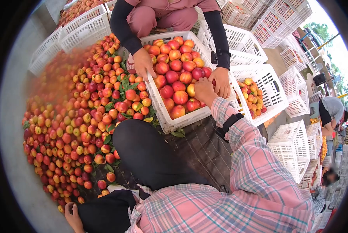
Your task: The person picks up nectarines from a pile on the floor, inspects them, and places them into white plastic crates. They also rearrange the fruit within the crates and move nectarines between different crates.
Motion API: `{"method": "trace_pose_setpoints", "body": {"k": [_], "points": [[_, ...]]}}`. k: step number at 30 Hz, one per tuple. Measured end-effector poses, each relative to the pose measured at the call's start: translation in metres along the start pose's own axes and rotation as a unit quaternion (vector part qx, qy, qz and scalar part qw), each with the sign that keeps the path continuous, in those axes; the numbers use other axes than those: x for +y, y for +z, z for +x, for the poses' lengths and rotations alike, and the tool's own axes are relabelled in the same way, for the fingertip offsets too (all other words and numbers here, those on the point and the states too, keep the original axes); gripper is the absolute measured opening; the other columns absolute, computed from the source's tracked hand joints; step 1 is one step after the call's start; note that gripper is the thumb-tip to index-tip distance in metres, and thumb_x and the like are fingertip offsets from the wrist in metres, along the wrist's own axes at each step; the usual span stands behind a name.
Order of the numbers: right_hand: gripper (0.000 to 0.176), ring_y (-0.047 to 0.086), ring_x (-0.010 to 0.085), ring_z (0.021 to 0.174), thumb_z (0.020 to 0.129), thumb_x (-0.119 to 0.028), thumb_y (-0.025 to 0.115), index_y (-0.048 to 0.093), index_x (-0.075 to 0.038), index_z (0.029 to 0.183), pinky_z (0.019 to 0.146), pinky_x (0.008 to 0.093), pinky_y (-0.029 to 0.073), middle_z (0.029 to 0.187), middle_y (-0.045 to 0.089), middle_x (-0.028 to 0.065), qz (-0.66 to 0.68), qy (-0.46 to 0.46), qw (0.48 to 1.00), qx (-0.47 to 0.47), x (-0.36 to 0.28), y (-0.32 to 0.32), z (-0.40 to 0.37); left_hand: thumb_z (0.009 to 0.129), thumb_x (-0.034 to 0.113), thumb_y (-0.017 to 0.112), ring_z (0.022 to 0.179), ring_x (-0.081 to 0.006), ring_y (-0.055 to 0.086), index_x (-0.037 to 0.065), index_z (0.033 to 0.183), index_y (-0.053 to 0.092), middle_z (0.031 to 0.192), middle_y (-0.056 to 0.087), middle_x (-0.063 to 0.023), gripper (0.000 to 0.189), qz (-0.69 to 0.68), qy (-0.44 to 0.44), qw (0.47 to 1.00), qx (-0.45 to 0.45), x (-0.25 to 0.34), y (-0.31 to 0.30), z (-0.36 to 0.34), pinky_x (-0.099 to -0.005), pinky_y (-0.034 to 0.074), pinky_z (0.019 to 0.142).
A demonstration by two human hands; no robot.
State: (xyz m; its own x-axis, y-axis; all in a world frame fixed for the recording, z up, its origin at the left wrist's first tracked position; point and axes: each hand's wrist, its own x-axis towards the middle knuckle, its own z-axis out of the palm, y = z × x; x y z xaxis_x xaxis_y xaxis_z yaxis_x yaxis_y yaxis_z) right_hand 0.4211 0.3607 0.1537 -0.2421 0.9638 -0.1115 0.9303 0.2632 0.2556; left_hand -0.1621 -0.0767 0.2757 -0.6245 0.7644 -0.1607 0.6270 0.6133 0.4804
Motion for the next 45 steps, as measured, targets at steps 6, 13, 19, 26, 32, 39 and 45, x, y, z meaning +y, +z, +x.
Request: {"method": "trace_pose_setpoints", "body": {"k": [6,13,19,26,32,39,45], "points": [[0.054,0.055,0.0287,0.100,0.063,-0.017,0.075,0.049,-0.007,0.110,0.084,0.0421,0.045,0.103,0.059,0.0136,0.101,-0.026,0.995,-0.007,0.007,-0.002,0.004,0.088,0.014,0.055,0.084,-0.0156,0.054,-0.003,0.098,0.058,0.089,0.060,-0.0082,0.020,0.014,-0.015,0.999,0.032,-0.006,-0.001,-0.007,-0.0275,0.042,0.079],[0.058,0.057,0.0281,0.097,0.061,-0.015,0.075,0.047,-0.009,0.110,0.083,0.0418,0.042,0.101,0.060,0.0115,0.090,-0.031,0.992,0.082,0.003,-0.011,-0.009,0.089,0.015,0.056,0.084,-0.0155,0.054,-0.004,0.100,0.058,0.090,0.060,-0.0082,0.022,-0.011,-0.023,1.000,0.018,-0.010,-0.001,-0.004,-0.0270,0.042,0.078],[0.039,0.058,0.0284,0.095,0.066,-0.012,0.070,0.054,-0.010,0.102,0.083,0.0398,0.042,0.096,0.061,0.0128,0.176,-0.039,0.977,0.110,0.024,-0.024,-0.018,0.089,0.014,0.056,0.085,-0.0150,0.054,-0.004,0.102,0.058,0.090,0.060,-0.0075,0.022,0.007,-0.028,0.999,0.029,-0.014,-0.001,-0.004,-0.0271,0.043,0.079],[0.033,0.057,0.0290,0.096,0.069,-0.017,0.070,0.059,-0.008,0.099,0.087,0.0429,0.041,0.094,0.062,0.0119,0.197,0.025,0.967,0.160,0.029,-0.042,-0.047,0.089,0.014,0.057,0.086,-0.0150,0.055,-0.003,0.100,0.058,0.090,0.059,-0.0080,0.021,0.000,-0.021,0.999,0.025,-0.004,-0.002,-0.003,-0.0270,0.043,0.080],[0.041,0.056,0.0252,0.100,0.067,-0.033,0.074,0.063,-0.011,0.100,0.087,0.0415,0.039,0.096,0.064,0.0088,0.102,0.010,0.990,0.100,-0.011,-0.038,-0.018,0.088,0.013,0.057,0.082,-0.0155,0.056,-0.003,0.097,0.058,0.089,0.059,-0.0079,0.019,0.021,-0.002,0.999,0.029,-0.007,0.001,0.004,-0.0270,0.043,0.078],[0.041,0.057,0.0270,0.099,0.069,-0.037,0.072,0.064,-0.014,0.102,0.089,0.0432,0.039,0.098,0.065,0.0078,0.148,0.042,0.987,0.047,0.009,-0.035,-0.012,0.089,0.012,0.055,0.084,-0.0146,0.054,-0.004,0.097,0.058,0.089,0.059,-0.0069,0.018,0.001,-0.002,0.998,0.067,-0.010,0.003,-0.010,-0.0262,0.042,0.078],[0.032,0.059,0.0296,0.087,0.078,-0.029,0.066,0.062,-0.009,0.102,0.080,0.0426,0.045,0.091,0.064,0.0112,0.276,0.262,0.882,0.279,0.086,-0.032,-0.053,0.086,0.029,0.063,0.103,-0.0314,0.056,0.002,0.111,0.062,0.109,0.061,-0.0173,0.038,-0.002,-0.054,0.996,-0.074,0.039,-0.015,-0.017,-0.0380,0.041,0.093]]}}
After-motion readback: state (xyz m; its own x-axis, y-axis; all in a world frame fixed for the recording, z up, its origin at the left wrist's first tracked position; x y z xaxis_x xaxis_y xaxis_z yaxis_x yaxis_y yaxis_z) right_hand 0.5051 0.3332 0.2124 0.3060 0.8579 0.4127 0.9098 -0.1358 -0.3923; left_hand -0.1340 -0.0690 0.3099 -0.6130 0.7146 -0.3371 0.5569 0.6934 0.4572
